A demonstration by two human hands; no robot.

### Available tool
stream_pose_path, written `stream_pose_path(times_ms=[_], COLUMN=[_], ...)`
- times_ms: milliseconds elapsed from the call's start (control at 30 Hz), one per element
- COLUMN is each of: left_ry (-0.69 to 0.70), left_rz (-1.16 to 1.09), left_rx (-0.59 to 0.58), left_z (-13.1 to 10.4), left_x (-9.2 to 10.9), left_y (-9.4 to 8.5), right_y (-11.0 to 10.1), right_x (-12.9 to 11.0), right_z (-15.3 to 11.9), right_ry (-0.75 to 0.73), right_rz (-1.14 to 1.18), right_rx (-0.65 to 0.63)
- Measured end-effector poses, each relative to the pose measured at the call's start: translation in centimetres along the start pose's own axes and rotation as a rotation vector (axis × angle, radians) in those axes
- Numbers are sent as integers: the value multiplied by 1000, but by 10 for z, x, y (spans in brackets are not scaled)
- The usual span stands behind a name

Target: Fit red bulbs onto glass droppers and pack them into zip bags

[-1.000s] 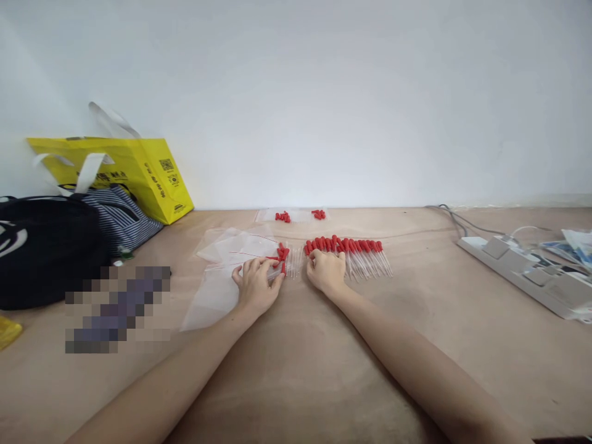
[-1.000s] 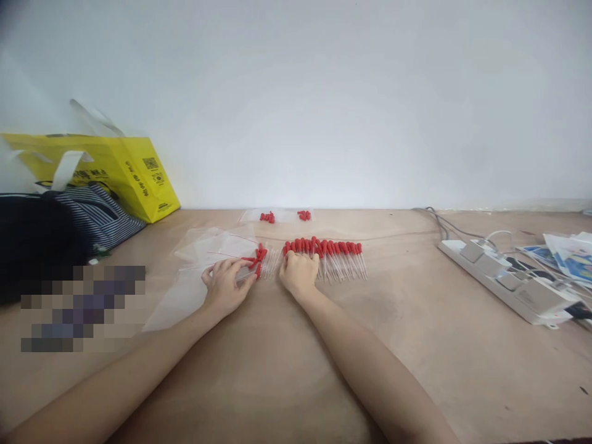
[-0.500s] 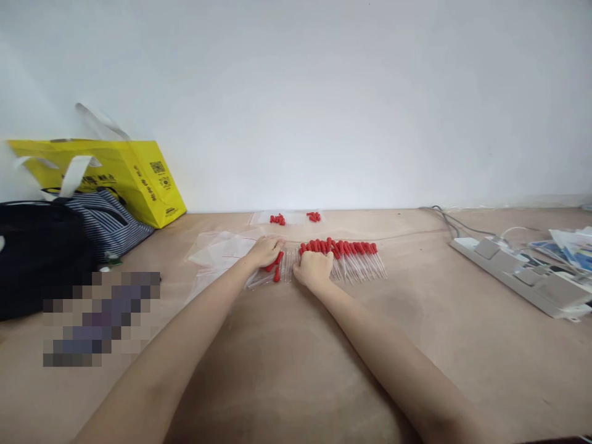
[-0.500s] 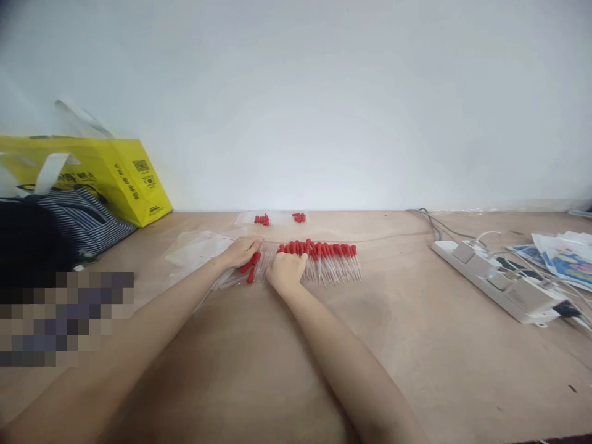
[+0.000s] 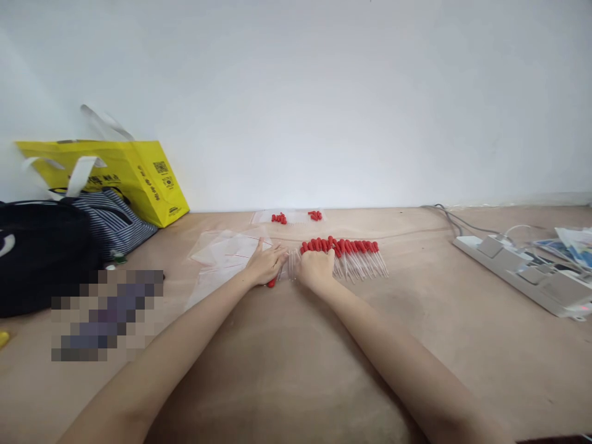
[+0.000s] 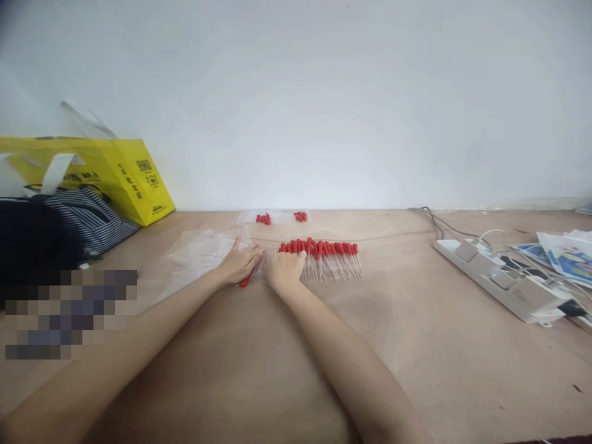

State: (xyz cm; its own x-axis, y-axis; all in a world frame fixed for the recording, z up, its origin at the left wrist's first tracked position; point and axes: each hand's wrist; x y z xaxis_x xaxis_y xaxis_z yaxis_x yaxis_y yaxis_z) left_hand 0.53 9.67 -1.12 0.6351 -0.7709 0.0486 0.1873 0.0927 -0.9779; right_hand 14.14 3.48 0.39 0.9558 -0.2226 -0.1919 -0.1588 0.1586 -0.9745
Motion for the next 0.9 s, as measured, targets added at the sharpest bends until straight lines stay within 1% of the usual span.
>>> stream_pose_path(times_ms=[133, 233, 267, 367, 433, 500, 567, 633, 667, 733, 767, 833, 900], left_ry=[14, 14, 13, -16, -59, -108, -155, -190, -212, -185, -175, -177, -196], left_rz=[-90, -142, -166, -245, -257, -239, -215, -194, -178, -195, -215, -258, -302], left_rx=[21, 30, 50, 171, 259, 319, 352, 343, 289, 167, 131, 104, 104], left_z=[-14, -19, -19, -18, -18, -21, -29, -40, -47, -58, -62, -67, -70], left_x=[7, 15, 18, 27, 30, 30, 31, 35, 38, 45, 48, 53, 57], left_y=[4, 5, 5, 3, -2, -9, -16, -23, -25, -27, -28, -28, -28], right_y=[-6, -7, -7, -5, -4, -3, -3, -3, -3, -3, -3, -3, -2], right_x=[22, 45, 53, 76, 90, 101, 108, 113, 114, 115, 115, 114, 111], right_z=[-14, -26, -30, -40, -46, -50, -54, -55, -56, -55, -54, -52, -50], right_ry=[-63, -122, -146, -230, -297, -359, -424, -490, -516, -545, -547, -538, -506], right_rz=[-3, 5, 19, 76, 120, 143, 150, 155, 159, 163, 168, 193, 242], right_rx=[95, 154, 166, 171, 163, 158, 151, 128, 112, 83, 72, 53, 38])
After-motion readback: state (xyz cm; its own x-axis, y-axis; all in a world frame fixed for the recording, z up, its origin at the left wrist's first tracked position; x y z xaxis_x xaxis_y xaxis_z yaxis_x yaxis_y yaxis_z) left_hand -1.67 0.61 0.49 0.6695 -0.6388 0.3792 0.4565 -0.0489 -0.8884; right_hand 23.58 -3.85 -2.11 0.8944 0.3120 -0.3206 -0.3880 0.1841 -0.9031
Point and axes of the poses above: each hand's wrist, its own z-axis towards the middle knuckle, its own y-axis out of the palm, x = y × z, and after that the axes turned 9 degrees about y, right-handed
